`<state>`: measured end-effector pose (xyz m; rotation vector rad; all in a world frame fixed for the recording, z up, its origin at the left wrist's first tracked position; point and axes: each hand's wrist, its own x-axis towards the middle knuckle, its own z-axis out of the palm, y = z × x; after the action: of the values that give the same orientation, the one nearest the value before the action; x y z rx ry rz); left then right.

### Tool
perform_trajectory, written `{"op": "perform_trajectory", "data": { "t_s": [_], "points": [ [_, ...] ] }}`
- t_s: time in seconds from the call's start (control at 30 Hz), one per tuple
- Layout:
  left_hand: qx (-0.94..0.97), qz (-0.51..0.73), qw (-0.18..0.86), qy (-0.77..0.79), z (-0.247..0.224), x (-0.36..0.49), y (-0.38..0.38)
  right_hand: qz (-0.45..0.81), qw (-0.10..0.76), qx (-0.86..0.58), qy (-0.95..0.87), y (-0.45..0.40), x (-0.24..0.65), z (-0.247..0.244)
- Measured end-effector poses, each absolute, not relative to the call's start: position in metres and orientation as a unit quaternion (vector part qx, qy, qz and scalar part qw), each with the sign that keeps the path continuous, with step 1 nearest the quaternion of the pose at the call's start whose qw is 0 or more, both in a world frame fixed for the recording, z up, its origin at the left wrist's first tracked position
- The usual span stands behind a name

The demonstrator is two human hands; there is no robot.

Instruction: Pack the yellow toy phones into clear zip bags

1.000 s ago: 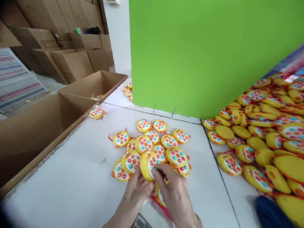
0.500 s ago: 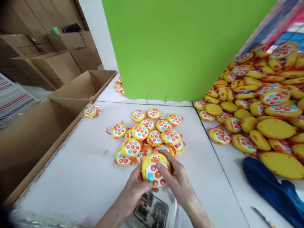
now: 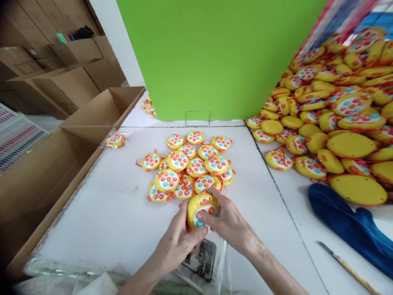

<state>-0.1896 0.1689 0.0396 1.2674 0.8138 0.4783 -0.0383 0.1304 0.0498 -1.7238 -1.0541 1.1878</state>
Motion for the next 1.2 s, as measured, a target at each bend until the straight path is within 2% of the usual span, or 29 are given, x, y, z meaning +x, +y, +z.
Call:
{"op": "perform_trajectory", "data": {
  "t_s": [0.13,0.4,0.6,0.73,0.8,0.93,1.07,1.2],
  "points": [
    [0.575,0.198,0.669,0.427,0.043,-0.185,0.166,0.452,0.429,-0.684,-0.378,0.129,-0.045,0.050],
    [0.464,0.184,0.795,0.344,0.023,-0.194,0.173,0.407,0.428,-0.733,-0.336,0.108,-0.051,0.021],
    [0.538,0.141,0.743,0.373,0.014,-0.208,0.159,0.375,0.431,-0.756,-0.318,0.068,-0.050,-0.008],
    [0.550,0.144,0.765,0.302,0.017,-0.221,0.151,0.416,0.452,-0.738,-0.279,0.066,-0.051,-0.001],
    [0.608,0.188,0.711,0.298,0.010,-0.231,0.153,0.439,0.479,-0.721,-0.242,0.080,-0.050,0.012],
    [0.763,0.321,0.451,0.332,-0.017,-0.252,0.177,0.399,0.524,-0.717,-0.226,0.133,-0.037,0.035],
    [0.758,0.350,0.345,0.429,-0.030,-0.264,0.224,0.239,0.474,-0.780,-0.330,0.169,-0.017,0.031],
    [0.748,0.307,0.285,0.515,-0.026,-0.264,0.276,0.134,0.390,-0.816,-0.405,0.151,0.001,0.003]
  ]
}}
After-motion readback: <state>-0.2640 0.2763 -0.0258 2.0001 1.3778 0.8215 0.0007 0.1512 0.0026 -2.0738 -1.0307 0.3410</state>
